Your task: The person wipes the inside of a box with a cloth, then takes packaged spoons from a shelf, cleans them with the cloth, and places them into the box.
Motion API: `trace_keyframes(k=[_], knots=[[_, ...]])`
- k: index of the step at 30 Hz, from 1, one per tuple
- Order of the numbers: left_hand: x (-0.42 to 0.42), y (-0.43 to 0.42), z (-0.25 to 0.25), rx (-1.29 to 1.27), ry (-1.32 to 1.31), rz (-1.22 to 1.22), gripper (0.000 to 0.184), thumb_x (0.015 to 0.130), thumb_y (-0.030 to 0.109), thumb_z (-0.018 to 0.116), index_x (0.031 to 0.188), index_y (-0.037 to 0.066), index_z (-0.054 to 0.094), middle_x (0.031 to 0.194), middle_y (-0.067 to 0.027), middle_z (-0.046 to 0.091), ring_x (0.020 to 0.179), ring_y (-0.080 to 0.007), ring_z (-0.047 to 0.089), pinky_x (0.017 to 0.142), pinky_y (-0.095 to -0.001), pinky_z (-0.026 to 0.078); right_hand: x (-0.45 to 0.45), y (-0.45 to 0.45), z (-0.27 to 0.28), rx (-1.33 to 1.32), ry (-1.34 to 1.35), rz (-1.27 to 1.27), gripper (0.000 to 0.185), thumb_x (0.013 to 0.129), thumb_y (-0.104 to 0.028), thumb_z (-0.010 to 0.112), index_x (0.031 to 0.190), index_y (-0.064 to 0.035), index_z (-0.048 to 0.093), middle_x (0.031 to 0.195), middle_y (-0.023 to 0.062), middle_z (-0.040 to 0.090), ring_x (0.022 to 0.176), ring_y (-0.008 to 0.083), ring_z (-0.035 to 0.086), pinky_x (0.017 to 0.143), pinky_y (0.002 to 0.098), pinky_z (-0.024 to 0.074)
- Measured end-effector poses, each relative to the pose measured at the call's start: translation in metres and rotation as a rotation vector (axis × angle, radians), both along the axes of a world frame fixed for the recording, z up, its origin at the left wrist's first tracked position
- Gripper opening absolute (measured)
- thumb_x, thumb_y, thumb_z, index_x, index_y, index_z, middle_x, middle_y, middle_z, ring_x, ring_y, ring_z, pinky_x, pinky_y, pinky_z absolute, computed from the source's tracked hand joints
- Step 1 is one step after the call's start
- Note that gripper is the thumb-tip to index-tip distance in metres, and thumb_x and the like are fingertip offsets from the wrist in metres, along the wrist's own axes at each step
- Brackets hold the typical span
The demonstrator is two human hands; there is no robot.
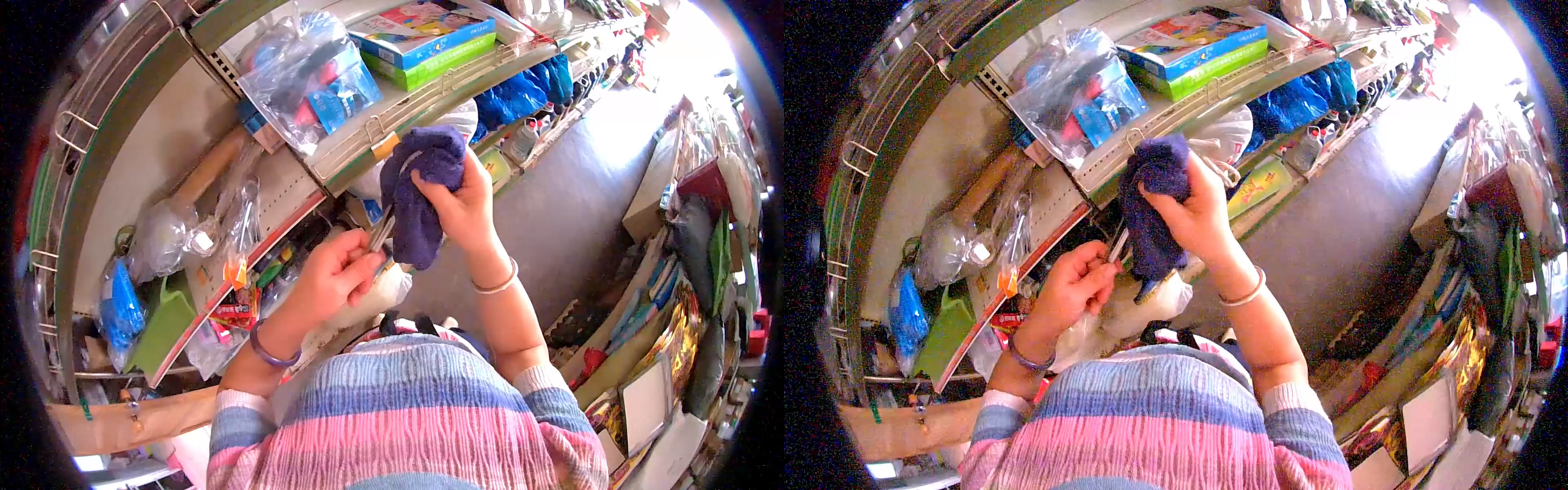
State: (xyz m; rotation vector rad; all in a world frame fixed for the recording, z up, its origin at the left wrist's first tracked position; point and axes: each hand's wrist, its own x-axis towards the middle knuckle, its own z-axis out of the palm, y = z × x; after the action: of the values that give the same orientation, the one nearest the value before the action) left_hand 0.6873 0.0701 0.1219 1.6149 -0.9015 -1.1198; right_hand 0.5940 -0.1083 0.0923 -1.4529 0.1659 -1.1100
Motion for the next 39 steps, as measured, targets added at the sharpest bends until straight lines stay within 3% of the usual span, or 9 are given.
trace_keyframes(k=[4,7,10,14,20,23,25,31,39], knots=[[-0.008,-0.005,0.003,-0.132,0.700,-0.046,0.021,0.093,0.020,0.045,0.097,0.000,0.052,0.055,0.0038,0.038,0.043,-0.0052,0.035,0.041,-0.0198,0.027,0.001,0.019,0.000,0.121,-0.113,0.112,0.032,0.076,-0.001,0.063,0.107,0.0000,0.054,0.095,0.0045,0.061,0.087,0.0116,0.057,0.079,0.0270,0.0459],[0.002,-0.004,-0.020,-0.095,0.218,0.001,0.019,0.092,0.016,0.045,0.093,-0.002,0.052,0.056,-0.0024,0.045,0.045,-0.0111,0.042,0.043,-0.0250,0.032,-0.008,0.013,0.003,-0.255,0.070,0.014,0.037,0.072,-0.001,0.063,0.108,-0.0003,0.053,0.099,0.0114,0.058,0.090,0.0227,0.058,0.079,0.0311,0.0464],[0.016,0.001,-0.020,-0.166,-0.568,-0.054,0.021,0.091,0.018,0.045,0.095,0.000,0.055,0.060,-0.0023,0.052,0.049,-0.0139,0.049,0.045,-0.0275,0.035,-0.019,0.000,0.009,-0.697,0.203,-0.056,0.043,0.066,0.001,0.060,0.108,0.0003,0.050,0.098,0.0180,0.052,0.089,0.0390,0.053,0.075,0.0378,0.0468],[0.014,0.000,-0.009,-0.208,-0.727,-0.045,0.018,0.087,0.013,0.049,0.080,-0.004,0.048,0.070,-0.0242,0.057,0.067,-0.0414,0.056,0.054,-0.0439,0.041,-0.020,0.002,-0.001,-0.771,0.360,-0.104,0.028,0.065,0.002,0.058,0.091,0.0005,0.048,0.088,0.0181,0.050,0.082,0.0401,0.052,0.069,0.0434,0.0458],[0.020,-0.003,-0.009,-0.156,-0.930,0.055,0.015,0.085,0.011,0.051,0.083,-0.004,0.049,0.066,-0.0253,0.055,0.063,-0.0425,0.055,0.052,-0.0469,0.040,-0.027,0.010,-0.005,-0.833,0.429,-0.439,0.020,0.061,0.003,0.057,0.078,-0.0023,0.048,0.081,0.0151,0.047,0.077,0.0359,0.052,0.067,0.0436,0.0448],[0.013,-0.006,-0.009,-0.220,-0.827,0.013,0.015,0.085,0.011,0.052,0.085,-0.004,0.049,0.068,-0.0255,0.056,0.064,-0.0427,0.055,0.052,-0.0471,0.041,-0.004,0.033,-0.004,-1.168,0.323,-0.445,0.028,0.064,-0.009,0.057,0.091,-0.0052,0.061,0.098,0.0136,0.053,0.099,0.0327,0.050,0.090,0.0419,0.0402],[0.017,-0.004,-0.015,-0.220,-0.834,-0.007,0.015,0.085,0.011,0.052,0.086,-0.004,0.050,0.067,-0.0247,0.056,0.063,-0.0415,0.056,0.052,-0.0453,0.042,-0.001,0.025,-0.003,-1.083,0.337,-0.390,0.032,0.062,-0.006,0.058,0.094,-0.0053,0.062,0.108,0.0129,0.054,0.107,0.0337,0.048,0.093,0.0397,0.0395],[0.019,0.000,-0.016,-0.231,-0.612,-0.046,0.015,0.084,0.012,0.054,0.088,-0.003,0.055,0.066,-0.0190,0.057,0.058,-0.0323,0.059,0.051,-0.0381,0.043,-0.011,0.021,-0.017,-0.682,0.307,-0.252,0.036,0.056,0.002,0.059,0.091,-0.0017,0.060,0.100,0.0187,0.057,0.098,0.0343,0.054,0.086,0.0404,0.0442],[0.016,-0.005,-0.024,-0.159,0.172,-0.039,0.016,0.093,0.017,0.046,0.090,0.003,0.054,0.054,0.0048,0.040,0.044,-0.0040,0.036,0.040,-0.0210,0.027,0.004,0.052,-0.024,0.848,-0.181,0.415,0.031,0.078,-0.006,0.061,0.108,-0.0048,0.052,0.095,0.0053,0.060,0.081,0.0181,0.060,0.073,0.0317,0.0501]])
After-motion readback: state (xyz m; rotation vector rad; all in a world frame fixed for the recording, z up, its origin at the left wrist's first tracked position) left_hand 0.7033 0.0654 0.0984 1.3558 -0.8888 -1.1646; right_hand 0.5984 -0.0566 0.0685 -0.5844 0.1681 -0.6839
